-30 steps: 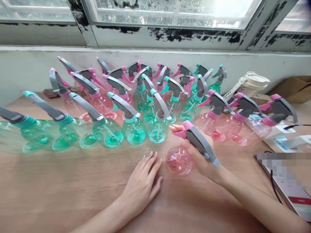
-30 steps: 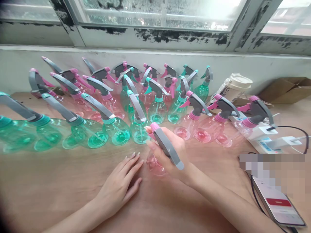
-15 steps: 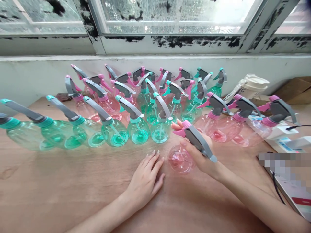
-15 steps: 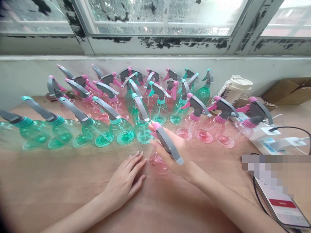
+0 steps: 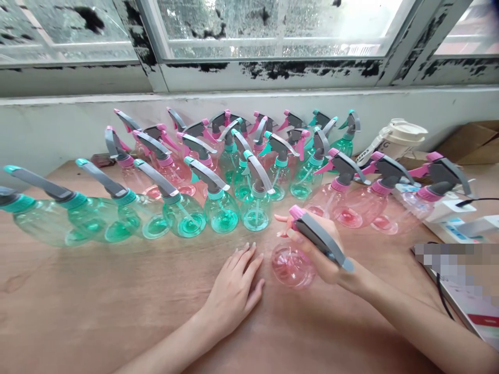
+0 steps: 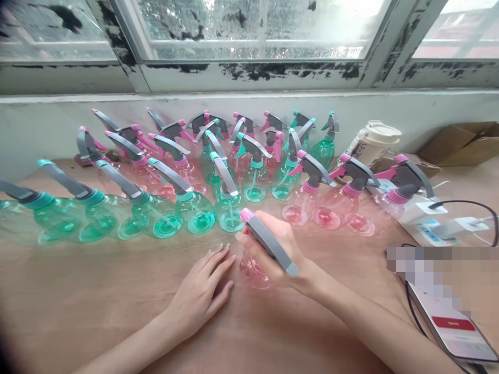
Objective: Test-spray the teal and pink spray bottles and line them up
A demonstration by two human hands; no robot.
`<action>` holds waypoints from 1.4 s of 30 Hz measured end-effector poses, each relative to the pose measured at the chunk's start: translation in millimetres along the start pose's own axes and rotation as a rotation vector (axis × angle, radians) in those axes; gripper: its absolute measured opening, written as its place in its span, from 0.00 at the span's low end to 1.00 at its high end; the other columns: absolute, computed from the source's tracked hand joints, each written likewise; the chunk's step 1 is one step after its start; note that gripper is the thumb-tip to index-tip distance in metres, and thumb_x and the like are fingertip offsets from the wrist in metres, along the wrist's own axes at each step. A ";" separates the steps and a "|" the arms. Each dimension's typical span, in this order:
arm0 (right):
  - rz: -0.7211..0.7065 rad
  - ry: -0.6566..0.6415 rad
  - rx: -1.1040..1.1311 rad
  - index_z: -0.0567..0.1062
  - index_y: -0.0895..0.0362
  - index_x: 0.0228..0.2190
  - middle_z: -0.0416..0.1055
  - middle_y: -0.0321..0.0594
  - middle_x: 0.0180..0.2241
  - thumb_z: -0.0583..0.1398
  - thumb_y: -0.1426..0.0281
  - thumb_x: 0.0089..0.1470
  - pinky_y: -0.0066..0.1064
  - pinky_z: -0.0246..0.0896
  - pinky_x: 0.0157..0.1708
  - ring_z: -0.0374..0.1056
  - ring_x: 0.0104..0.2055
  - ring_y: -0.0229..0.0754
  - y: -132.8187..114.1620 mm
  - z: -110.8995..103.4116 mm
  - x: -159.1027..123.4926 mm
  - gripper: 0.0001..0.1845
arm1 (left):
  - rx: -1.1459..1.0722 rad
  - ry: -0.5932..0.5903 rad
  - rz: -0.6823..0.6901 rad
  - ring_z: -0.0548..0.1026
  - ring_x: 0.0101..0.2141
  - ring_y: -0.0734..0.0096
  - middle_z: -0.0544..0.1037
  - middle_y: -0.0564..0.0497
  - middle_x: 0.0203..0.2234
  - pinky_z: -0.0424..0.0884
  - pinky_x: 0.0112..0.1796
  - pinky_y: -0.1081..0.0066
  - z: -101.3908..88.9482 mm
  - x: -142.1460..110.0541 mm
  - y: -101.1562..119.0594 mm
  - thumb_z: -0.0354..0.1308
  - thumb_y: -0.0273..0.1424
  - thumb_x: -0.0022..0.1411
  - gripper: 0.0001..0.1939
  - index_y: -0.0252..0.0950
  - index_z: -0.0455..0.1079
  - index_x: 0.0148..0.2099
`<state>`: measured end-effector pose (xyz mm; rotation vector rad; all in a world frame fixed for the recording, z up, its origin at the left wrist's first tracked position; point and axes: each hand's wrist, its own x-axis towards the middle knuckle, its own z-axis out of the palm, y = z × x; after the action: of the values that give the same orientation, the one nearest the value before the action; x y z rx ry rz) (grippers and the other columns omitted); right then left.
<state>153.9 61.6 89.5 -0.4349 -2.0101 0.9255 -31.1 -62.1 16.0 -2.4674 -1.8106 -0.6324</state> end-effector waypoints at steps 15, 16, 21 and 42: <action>0.097 0.003 0.112 0.67 0.51 0.57 0.67 0.46 0.57 0.60 0.65 0.59 0.33 0.72 0.41 0.73 0.44 0.44 -3.8 9.4 -9.1 0.24 | -0.026 0.011 -0.008 0.66 0.59 0.50 0.69 0.35 0.58 0.67 0.56 0.49 2.3 -1.3 0.3 0.52 0.29 0.67 0.20 0.31 0.64 0.59; 0.099 0.005 0.108 0.67 0.51 0.56 0.67 0.46 0.57 0.60 0.65 0.58 0.33 0.72 0.41 0.74 0.43 0.44 -3.9 9.3 -8.9 0.24 | -0.026 0.011 -0.006 0.66 0.59 0.50 0.69 0.35 0.58 0.67 0.56 0.49 2.5 -1.4 0.2 0.52 0.29 0.67 0.20 0.31 0.64 0.59; 0.077 -0.010 0.078 0.68 0.53 0.54 0.71 0.48 0.52 0.59 0.65 0.59 0.33 0.71 0.38 0.73 0.41 0.44 -6.9 8.3 -6.3 0.21 | -0.022 0.016 -0.003 0.67 0.59 0.51 0.69 0.36 0.58 0.67 0.56 0.49 2.5 -1.2 -0.3 0.52 0.29 0.67 0.20 0.31 0.64 0.59; -0.021 -0.091 0.033 0.71 0.54 0.36 0.72 0.39 0.32 0.56 0.65 0.61 0.33 0.69 0.35 0.70 0.30 0.40 -9.1 3.0 0.1 0.07 | -0.017 0.007 0.005 0.68 0.58 0.51 0.71 0.37 0.56 0.68 0.55 0.50 0.4 1.4 -0.9 0.51 0.30 0.67 0.17 0.33 0.67 0.56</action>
<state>151.8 54.2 95.3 -0.3587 -2.0742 0.9799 -31.4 -60.5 15.9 -2.4770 -1.8032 -0.6575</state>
